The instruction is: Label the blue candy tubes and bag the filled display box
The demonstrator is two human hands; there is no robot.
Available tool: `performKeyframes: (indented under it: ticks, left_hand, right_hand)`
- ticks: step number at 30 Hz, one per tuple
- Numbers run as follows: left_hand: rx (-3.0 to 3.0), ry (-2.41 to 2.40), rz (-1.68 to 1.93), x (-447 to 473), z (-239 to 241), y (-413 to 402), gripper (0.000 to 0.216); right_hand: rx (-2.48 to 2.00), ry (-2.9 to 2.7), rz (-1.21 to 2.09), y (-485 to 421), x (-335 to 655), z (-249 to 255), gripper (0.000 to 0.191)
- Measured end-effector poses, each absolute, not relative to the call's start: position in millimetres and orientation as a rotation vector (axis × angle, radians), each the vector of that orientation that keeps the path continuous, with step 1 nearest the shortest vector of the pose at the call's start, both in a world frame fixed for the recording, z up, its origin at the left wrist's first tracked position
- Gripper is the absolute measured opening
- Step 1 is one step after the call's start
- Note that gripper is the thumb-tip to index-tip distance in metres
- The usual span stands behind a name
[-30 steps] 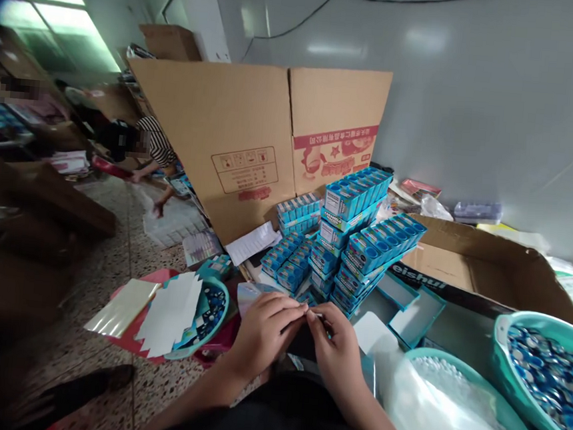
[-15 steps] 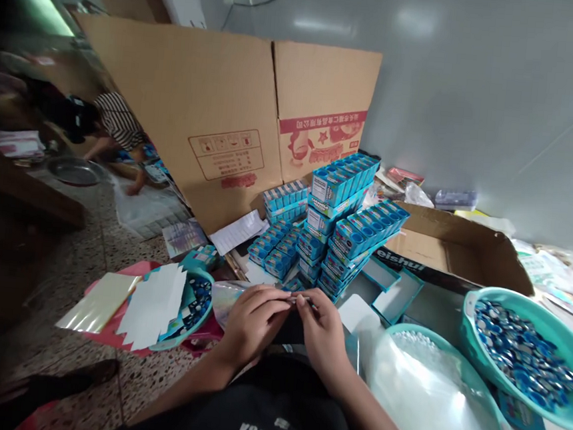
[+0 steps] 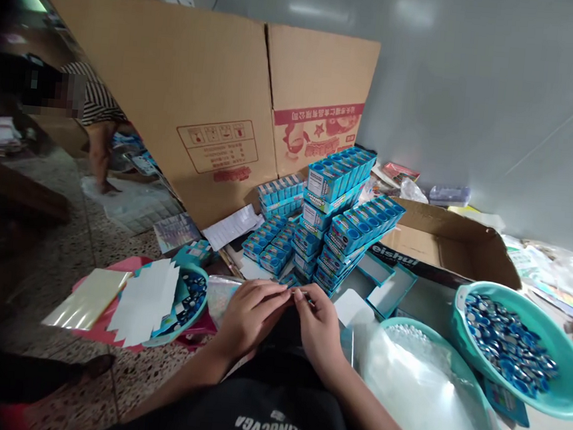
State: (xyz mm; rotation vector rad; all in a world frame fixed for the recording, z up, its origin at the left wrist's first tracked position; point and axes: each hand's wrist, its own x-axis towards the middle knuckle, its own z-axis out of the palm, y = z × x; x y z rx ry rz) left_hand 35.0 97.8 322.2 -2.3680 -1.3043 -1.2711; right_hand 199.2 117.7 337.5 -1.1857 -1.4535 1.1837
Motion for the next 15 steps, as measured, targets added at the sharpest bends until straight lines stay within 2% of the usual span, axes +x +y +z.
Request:
performKeyframes:
  ticks: [5, 11, 15]
  left_hand:
    - [-2.363, -1.243, -1.238, 30, 316, 96, 0.013]
    - [-2.506, -0.975, -1.28, 26, 320, 89, 0.016]
    - [-2.547, -0.926, -1.591, 26, 320, 79, 0.021]
  right_hand:
    - [-1.168, -1.403, 1.221, 118, 196, 339, 0.033]
    - [-1.174, -1.347, 1.21, 123, 200, 348, 0.032]
    - [-1.171, -1.247, 1.104, 126, 226, 370, 0.027]
